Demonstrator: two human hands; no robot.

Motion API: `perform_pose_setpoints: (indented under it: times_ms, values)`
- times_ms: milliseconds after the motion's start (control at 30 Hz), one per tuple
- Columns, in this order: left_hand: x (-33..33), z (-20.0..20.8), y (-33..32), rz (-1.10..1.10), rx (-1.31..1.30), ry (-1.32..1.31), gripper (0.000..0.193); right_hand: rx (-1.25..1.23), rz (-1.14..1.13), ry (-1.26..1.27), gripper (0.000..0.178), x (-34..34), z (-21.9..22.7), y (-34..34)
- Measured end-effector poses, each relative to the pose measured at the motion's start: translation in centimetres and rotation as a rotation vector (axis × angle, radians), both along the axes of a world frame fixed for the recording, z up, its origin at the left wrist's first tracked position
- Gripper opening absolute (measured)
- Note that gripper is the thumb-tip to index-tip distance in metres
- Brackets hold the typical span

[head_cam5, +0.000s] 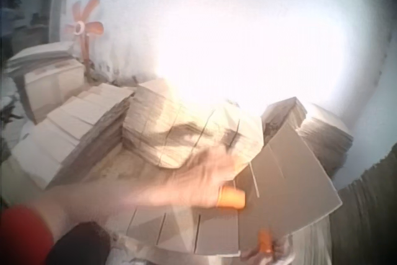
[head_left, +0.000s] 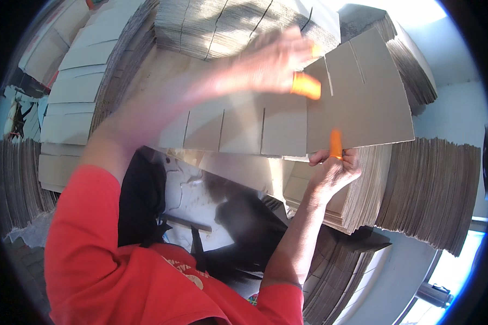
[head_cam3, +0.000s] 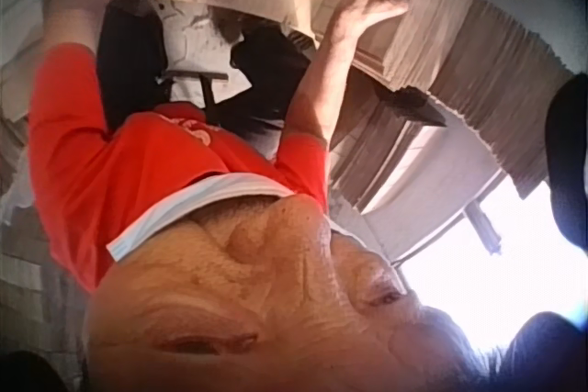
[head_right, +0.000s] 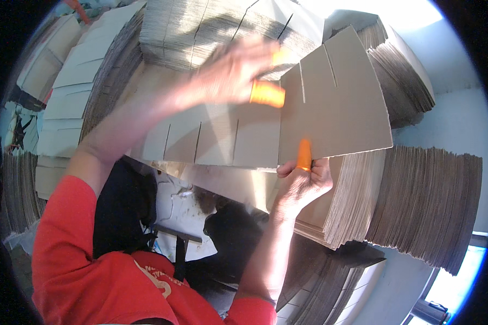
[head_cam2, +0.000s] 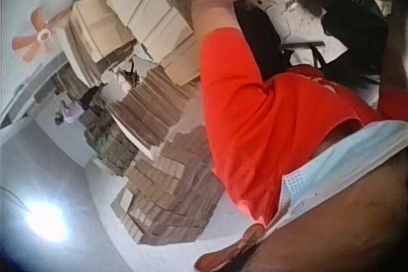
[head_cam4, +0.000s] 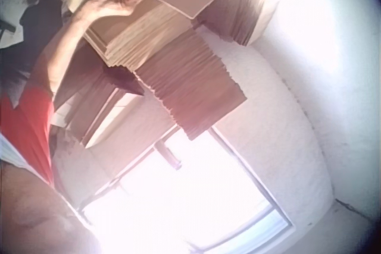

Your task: The person assembles flat cardboard pieces by hand, inserting tabs into slots to form a three-dimensional structure. The person repeatedly picks up pieces, aligns them, and interlocks them into a growing assembly.

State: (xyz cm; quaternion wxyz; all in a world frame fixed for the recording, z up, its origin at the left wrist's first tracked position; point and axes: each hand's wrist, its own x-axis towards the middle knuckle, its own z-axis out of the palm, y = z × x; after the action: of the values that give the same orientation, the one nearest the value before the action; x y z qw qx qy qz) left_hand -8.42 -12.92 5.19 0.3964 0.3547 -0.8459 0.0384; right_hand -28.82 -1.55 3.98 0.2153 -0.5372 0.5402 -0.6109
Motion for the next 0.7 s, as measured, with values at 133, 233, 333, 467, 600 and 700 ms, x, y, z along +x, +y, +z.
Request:
perform_pose_setpoints:
  times_ms: [133,233,333,467,600,700]
  values:
    - [4.8,1.0,-11.1,0.438,0.179,-0.154,0.076,-0.002,0.086,-0.069,0.038,1.3,0.1,0.1]
    - [7.2,-2.0,-16.0,0.421,0.361,-0.185,0.061,0.012,0.114,-0.073,0.037,1.4,-0.2,-0.3]
    - [7.7,-4.1,-17.8,0.362,0.281,-0.363,0.054,0.040,0.119,-0.110,0.031,1.3,-0.3,-0.3]
    - [7.4,-5.1,-17.3,0.279,-0.289,-0.390,0.043,0.015,0.090,-0.059,0.024,0.9,-0.7,-0.5]
    - [6.6,-1.4,-18.2,0.431,0.138,-0.231,0.028,0.010,0.107,-0.052,0.024,1.0,-1.0,-0.6]
    - [8.3,-2.0,-19.4,0.250,0.190,0.562,0.025,0.036,0.145,-0.110,0.019,1.8,-0.5,-0.5]
